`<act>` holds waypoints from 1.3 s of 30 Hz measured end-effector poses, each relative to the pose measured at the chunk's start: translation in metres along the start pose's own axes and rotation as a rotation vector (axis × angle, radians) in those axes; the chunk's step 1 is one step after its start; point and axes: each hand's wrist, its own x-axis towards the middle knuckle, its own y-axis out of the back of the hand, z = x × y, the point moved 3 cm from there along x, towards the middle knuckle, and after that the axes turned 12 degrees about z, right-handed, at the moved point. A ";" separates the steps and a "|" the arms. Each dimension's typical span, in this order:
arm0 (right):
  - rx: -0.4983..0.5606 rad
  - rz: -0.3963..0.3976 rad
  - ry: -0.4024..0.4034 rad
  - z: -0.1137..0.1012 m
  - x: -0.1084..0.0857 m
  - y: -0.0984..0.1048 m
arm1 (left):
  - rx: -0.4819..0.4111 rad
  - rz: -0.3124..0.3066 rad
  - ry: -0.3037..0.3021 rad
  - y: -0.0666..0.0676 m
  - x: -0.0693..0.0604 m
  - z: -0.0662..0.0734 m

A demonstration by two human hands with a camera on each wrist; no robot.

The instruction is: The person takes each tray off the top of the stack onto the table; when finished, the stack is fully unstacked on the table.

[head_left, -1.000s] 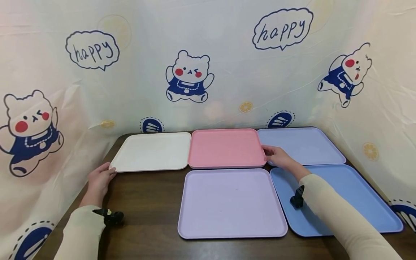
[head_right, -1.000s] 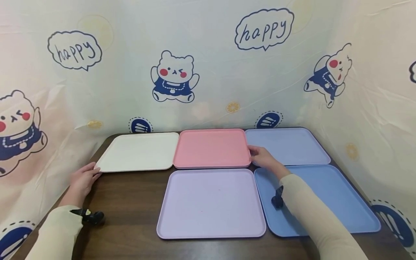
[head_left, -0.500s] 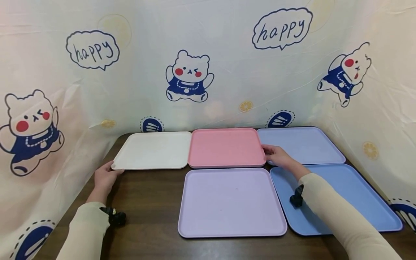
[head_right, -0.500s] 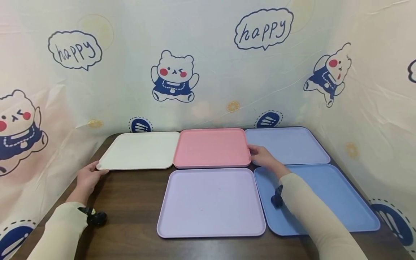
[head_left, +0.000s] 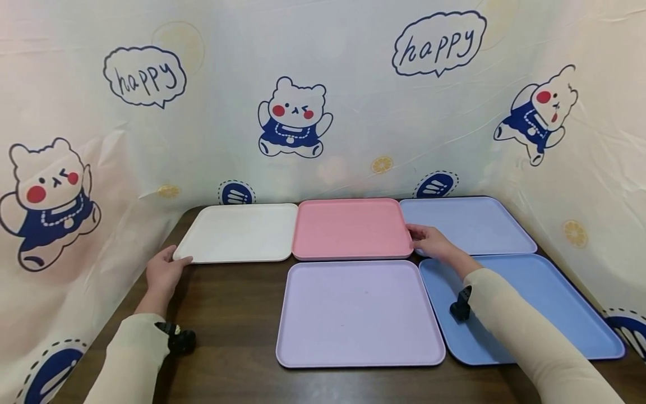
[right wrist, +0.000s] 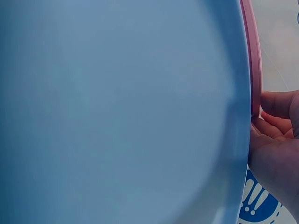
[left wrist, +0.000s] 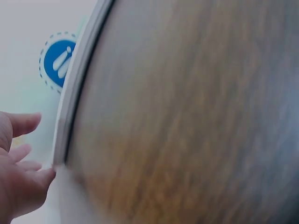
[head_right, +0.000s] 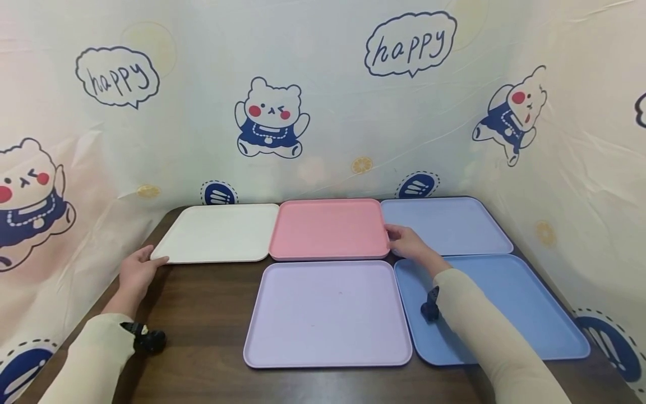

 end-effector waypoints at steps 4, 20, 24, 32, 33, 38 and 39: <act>0.000 0.004 0.005 0.001 0.001 0.001 | -0.060 0.029 -0.049 -0.008 -0.008 0.021; 0.007 0.005 -0.002 0.003 0.001 0.003 | -0.276 -0.176 -0.123 -0.089 -0.044 0.076; 0.011 0.006 -0.008 0.003 0.001 0.002 | -0.283 -0.238 -0.158 -0.114 -0.056 0.087; 0.012 0.007 -0.016 0.002 0.001 0.000 | -0.241 -0.355 -0.274 -0.155 -0.075 0.104; 0.013 0.007 -0.019 0.002 0.001 -0.001 | -0.226 -0.360 -0.286 -0.158 -0.077 0.104; 0.023 0.008 -0.025 0.001 0.000 0.000 | -0.167 -0.388 -0.302 -0.170 -0.083 0.107; 0.027 0.009 -0.027 0.001 0.000 0.000 | -0.160 -0.393 -0.296 -0.171 -0.083 0.107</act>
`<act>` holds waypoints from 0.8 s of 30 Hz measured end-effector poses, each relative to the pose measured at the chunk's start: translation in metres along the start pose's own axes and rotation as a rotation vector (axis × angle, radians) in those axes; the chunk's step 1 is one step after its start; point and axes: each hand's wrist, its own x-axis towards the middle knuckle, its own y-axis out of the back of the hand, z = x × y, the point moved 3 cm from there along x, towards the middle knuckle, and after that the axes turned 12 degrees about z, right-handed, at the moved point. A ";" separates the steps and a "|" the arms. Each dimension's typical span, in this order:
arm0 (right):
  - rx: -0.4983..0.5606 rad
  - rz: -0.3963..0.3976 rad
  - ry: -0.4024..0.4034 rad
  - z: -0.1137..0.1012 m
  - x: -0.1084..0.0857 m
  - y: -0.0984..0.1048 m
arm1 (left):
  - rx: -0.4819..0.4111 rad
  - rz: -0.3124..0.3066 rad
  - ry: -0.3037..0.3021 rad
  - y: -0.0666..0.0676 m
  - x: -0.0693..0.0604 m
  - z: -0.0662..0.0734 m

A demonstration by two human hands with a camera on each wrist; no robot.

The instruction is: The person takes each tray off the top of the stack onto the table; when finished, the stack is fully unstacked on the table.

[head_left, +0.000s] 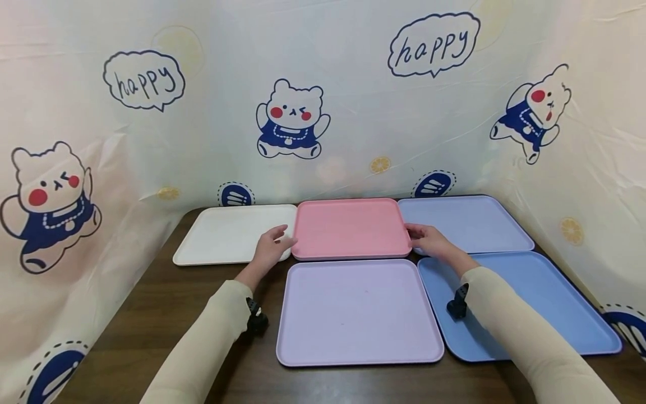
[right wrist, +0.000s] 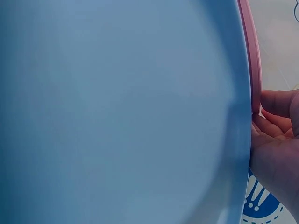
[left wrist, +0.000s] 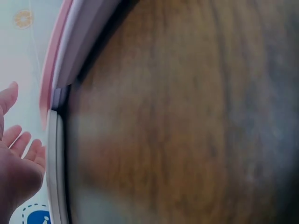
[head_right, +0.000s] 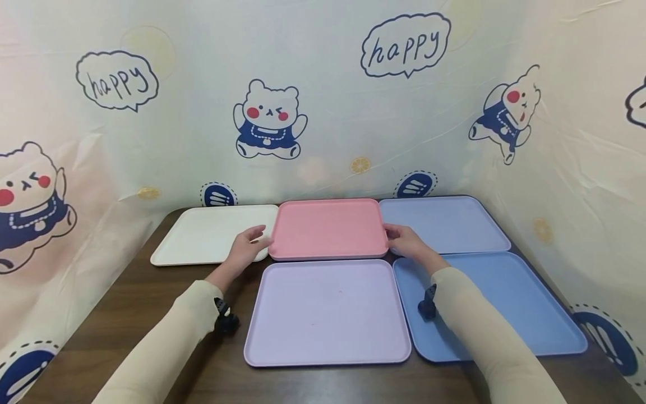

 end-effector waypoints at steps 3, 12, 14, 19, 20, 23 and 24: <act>0.008 -0.004 0.008 -0.001 0.000 0.000 | 0.025 -0.021 0.022 -0.004 0.002 -0.003; 0.012 -0.008 0.036 -0.001 -0.002 0.000 | 0.142 -0.052 0.019 -0.011 0.006 -0.006; 0.015 -0.006 0.035 0.000 -0.002 0.000 | 0.151 -0.066 0.019 -0.012 0.007 -0.006; 0.023 -0.007 0.014 0.001 0.000 0.000 | 0.149 -0.087 0.042 -0.013 0.008 -0.006; 0.024 -0.008 0.009 0.002 0.000 0.000 | 0.151 -0.087 0.046 -0.013 0.008 -0.006; 0.025 -0.005 -0.006 0.002 0.001 0.000 | 0.156 -0.090 0.054 -0.014 0.009 -0.007; 0.024 -0.005 -0.010 0.002 0.000 0.000 | 0.158 -0.091 0.056 -0.015 0.010 -0.007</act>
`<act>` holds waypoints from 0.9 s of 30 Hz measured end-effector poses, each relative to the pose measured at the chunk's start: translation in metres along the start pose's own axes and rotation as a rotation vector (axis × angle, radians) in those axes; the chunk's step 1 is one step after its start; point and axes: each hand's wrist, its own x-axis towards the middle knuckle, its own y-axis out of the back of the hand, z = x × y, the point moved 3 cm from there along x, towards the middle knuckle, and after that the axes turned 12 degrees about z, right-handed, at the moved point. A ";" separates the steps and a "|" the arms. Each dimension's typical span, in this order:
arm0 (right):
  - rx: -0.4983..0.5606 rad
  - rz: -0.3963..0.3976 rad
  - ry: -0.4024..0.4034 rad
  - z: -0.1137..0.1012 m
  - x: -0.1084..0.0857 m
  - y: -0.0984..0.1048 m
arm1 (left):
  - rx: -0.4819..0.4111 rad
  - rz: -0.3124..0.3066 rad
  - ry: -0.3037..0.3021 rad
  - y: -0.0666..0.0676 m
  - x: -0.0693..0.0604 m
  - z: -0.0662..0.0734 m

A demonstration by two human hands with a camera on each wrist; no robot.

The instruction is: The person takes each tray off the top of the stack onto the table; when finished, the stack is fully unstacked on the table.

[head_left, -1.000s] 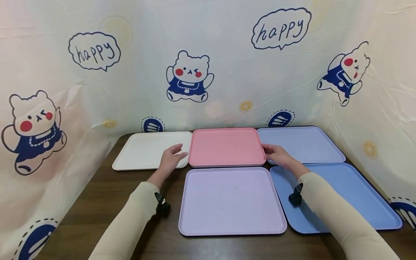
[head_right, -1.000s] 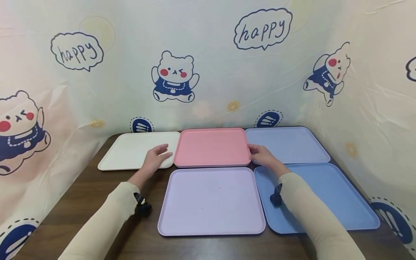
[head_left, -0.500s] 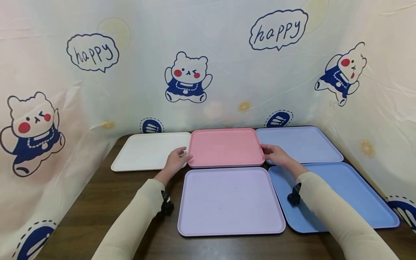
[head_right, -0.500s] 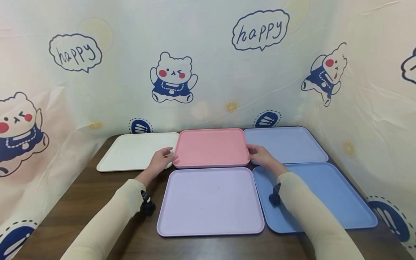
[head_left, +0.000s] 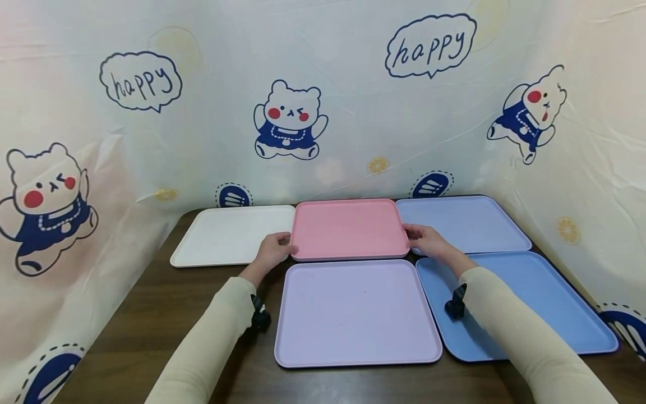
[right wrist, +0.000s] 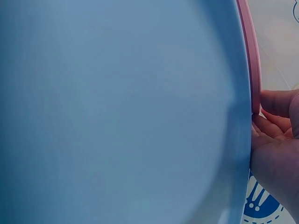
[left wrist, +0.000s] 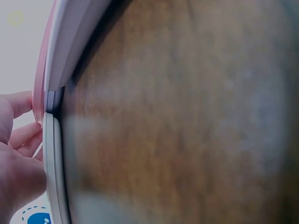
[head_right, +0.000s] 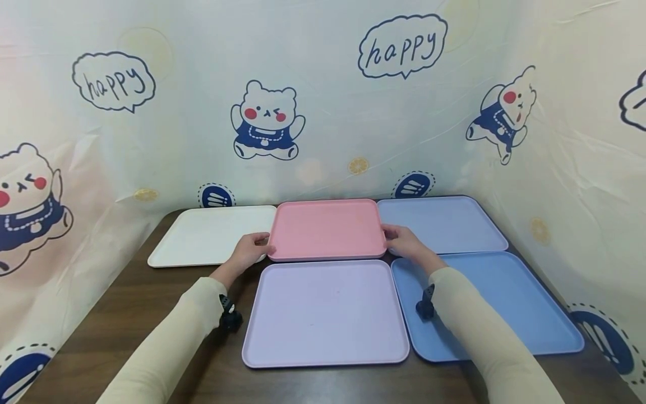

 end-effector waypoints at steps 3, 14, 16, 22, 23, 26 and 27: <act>-0.004 0.000 -0.007 -0.001 0.000 0.000 | 0.004 -0.003 -0.014 0.000 0.001 0.000; -0.066 -0.003 0.087 -0.005 0.000 -0.002 | -0.064 0.027 -0.027 -0.001 0.002 0.002; -0.062 -0.002 0.080 -0.005 0.000 -0.001 | -0.095 0.036 -0.010 0.000 0.000 0.003; -0.067 -0.009 0.055 -0.003 0.001 -0.001 | -0.196 0.079 0.032 0.005 -0.004 0.009; -0.073 -0.011 0.054 -0.003 0.001 -0.001 | -0.215 0.083 0.043 0.006 -0.004 0.010; -0.079 -0.013 0.060 -0.002 0.001 0.000 | -0.291 0.094 0.092 0.010 -0.003 0.009; -0.083 -0.013 0.067 -0.002 0.001 -0.001 | -0.317 0.095 0.107 0.011 -0.002 0.007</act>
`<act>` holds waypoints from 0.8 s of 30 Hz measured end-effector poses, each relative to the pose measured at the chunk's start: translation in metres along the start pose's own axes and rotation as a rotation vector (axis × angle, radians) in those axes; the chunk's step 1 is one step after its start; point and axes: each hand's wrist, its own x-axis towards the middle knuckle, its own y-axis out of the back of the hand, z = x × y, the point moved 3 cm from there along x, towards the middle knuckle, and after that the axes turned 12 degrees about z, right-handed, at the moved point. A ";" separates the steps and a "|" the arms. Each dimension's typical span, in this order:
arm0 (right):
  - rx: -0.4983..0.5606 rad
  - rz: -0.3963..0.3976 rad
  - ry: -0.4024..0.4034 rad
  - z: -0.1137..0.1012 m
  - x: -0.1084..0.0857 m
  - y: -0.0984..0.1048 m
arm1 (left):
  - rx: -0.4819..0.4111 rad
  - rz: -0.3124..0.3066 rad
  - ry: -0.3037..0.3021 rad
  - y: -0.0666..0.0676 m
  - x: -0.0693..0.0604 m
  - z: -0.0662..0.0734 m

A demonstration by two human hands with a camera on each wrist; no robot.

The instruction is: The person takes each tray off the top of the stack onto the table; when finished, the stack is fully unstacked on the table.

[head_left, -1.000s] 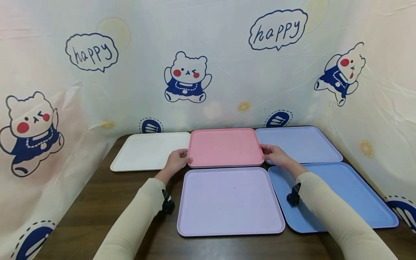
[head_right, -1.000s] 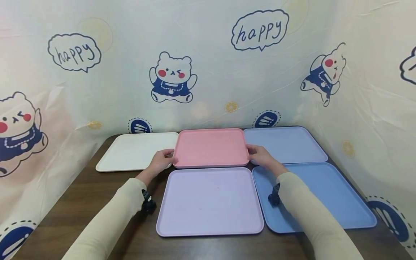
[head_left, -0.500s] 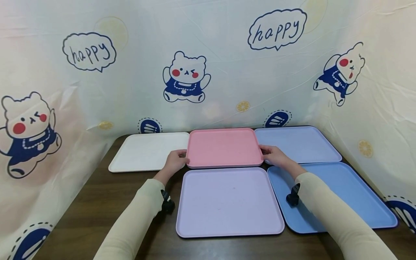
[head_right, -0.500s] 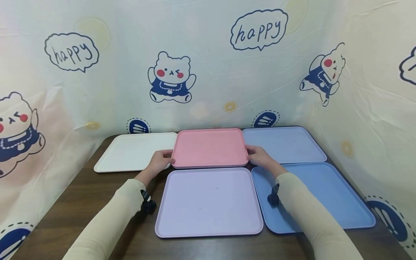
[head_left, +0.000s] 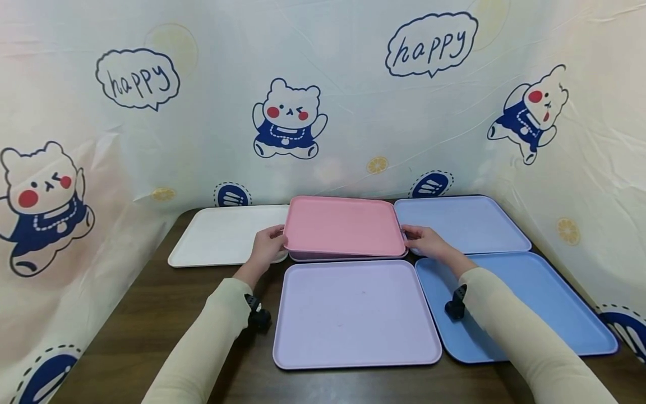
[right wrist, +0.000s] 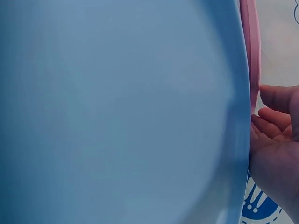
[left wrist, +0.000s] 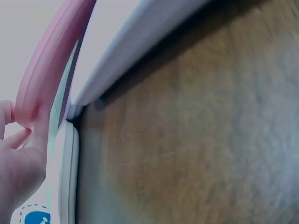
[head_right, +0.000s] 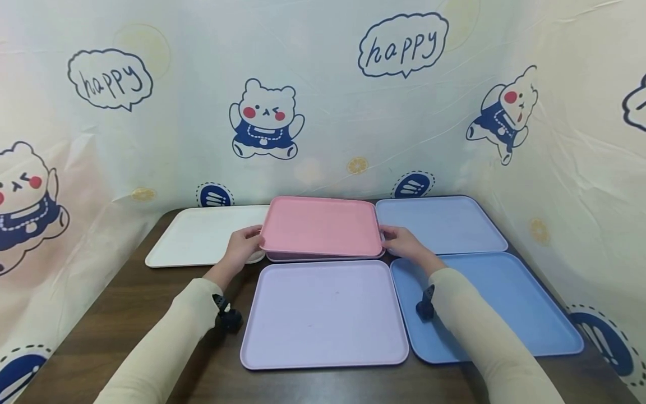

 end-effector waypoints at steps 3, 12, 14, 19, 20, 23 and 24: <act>-0.026 0.002 0.034 -0.001 -0.001 0.000 | -0.087 0.009 0.051 0.006 0.001 -0.002; -0.146 -0.002 0.092 0.001 0.003 -0.003 | -0.354 -0.016 0.182 0.025 -0.003 -0.012; -0.155 -0.006 0.087 0.001 0.003 -0.002 | -0.389 -0.007 0.196 0.030 -0.005 -0.013; -0.170 -0.024 0.083 -0.001 0.001 -0.001 | -0.442 0.003 0.206 0.046 -0.011 -0.013; -0.171 -0.026 0.085 -0.001 0.000 -0.001 | -0.451 0.009 0.213 0.050 -0.013 -0.014; -0.178 -0.034 0.105 -0.001 0.000 -0.001 | -0.475 0.026 0.243 0.065 -0.019 -0.014; -0.179 -0.036 0.110 0.000 0.000 -0.002 | -0.489 0.031 0.254 0.070 -0.021 -0.014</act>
